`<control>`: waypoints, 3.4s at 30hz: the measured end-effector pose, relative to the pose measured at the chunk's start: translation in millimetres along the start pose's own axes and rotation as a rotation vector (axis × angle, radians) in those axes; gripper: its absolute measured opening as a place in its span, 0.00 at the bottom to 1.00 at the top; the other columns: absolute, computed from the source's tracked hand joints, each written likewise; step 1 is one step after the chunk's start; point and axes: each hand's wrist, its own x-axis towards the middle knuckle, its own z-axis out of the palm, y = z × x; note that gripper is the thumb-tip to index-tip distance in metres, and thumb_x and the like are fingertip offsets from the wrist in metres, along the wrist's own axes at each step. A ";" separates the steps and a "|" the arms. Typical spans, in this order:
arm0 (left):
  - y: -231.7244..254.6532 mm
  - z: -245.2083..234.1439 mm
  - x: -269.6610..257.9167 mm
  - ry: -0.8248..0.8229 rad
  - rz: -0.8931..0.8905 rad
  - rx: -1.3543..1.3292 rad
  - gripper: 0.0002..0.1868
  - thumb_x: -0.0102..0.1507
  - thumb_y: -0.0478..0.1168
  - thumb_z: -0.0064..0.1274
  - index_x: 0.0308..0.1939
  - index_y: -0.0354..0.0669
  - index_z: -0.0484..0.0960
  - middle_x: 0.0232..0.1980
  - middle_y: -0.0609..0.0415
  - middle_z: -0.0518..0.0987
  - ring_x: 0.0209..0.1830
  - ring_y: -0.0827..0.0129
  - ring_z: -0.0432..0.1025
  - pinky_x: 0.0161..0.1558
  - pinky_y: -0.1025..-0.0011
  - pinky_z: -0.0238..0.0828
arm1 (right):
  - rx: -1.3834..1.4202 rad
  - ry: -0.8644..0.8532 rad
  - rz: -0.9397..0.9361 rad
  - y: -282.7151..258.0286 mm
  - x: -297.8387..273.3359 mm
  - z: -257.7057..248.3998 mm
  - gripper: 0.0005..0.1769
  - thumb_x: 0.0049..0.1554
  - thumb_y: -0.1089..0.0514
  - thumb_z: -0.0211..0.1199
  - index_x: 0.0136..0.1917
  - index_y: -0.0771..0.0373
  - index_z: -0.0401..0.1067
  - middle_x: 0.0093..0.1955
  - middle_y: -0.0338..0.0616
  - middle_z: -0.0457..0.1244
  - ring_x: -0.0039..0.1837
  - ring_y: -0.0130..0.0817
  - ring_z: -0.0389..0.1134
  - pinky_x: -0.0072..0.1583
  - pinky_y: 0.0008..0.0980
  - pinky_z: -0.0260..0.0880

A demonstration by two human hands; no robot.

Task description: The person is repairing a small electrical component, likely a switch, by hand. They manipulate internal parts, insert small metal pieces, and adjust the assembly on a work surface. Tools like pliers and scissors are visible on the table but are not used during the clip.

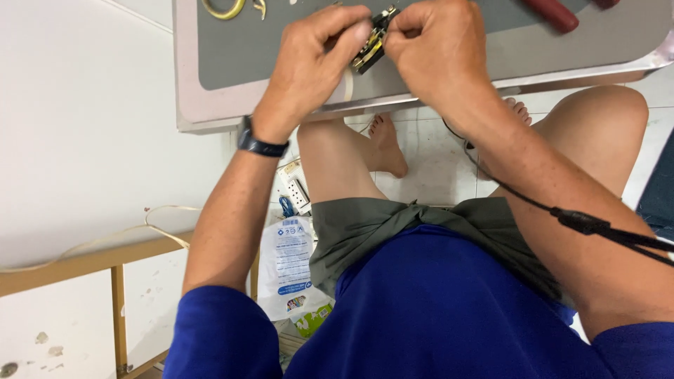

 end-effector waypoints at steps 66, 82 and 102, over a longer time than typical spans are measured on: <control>-13.3 46.6 -12.1 0.803 -0.231 -0.872 0.16 0.63 0.28 0.57 0.55 0.39 0.77 0.47 0.55 0.81 0.44 0.79 0.73 0.52 0.80 0.75 | -0.112 0.192 -0.569 -59.7 12.7 13.0 0.09 0.57 0.80 0.61 0.38 0.72 0.70 0.32 0.47 0.60 0.36 0.35 0.57 0.40 0.31 0.56; -30.5 37.2 -8.0 0.603 -0.341 -0.978 0.23 0.64 0.31 0.55 0.63 0.42 0.71 0.46 0.54 0.80 0.39 0.76 0.70 0.43 0.78 0.73 | -0.103 0.017 -0.404 -39.9 20.5 1.1 0.07 0.61 0.76 0.63 0.42 0.71 0.74 0.31 0.41 0.58 0.34 0.28 0.53 0.39 0.29 0.52; -38.0 38.3 -9.7 0.584 -0.320 -0.925 0.13 0.61 0.31 0.58 0.50 0.40 0.80 0.44 0.57 0.82 0.44 0.78 0.73 0.49 0.79 0.77 | -0.314 -0.126 -0.394 -62.8 27.0 -13.5 0.09 0.57 0.73 0.57 0.36 0.66 0.71 0.29 0.41 0.55 0.35 0.30 0.51 0.37 0.32 0.47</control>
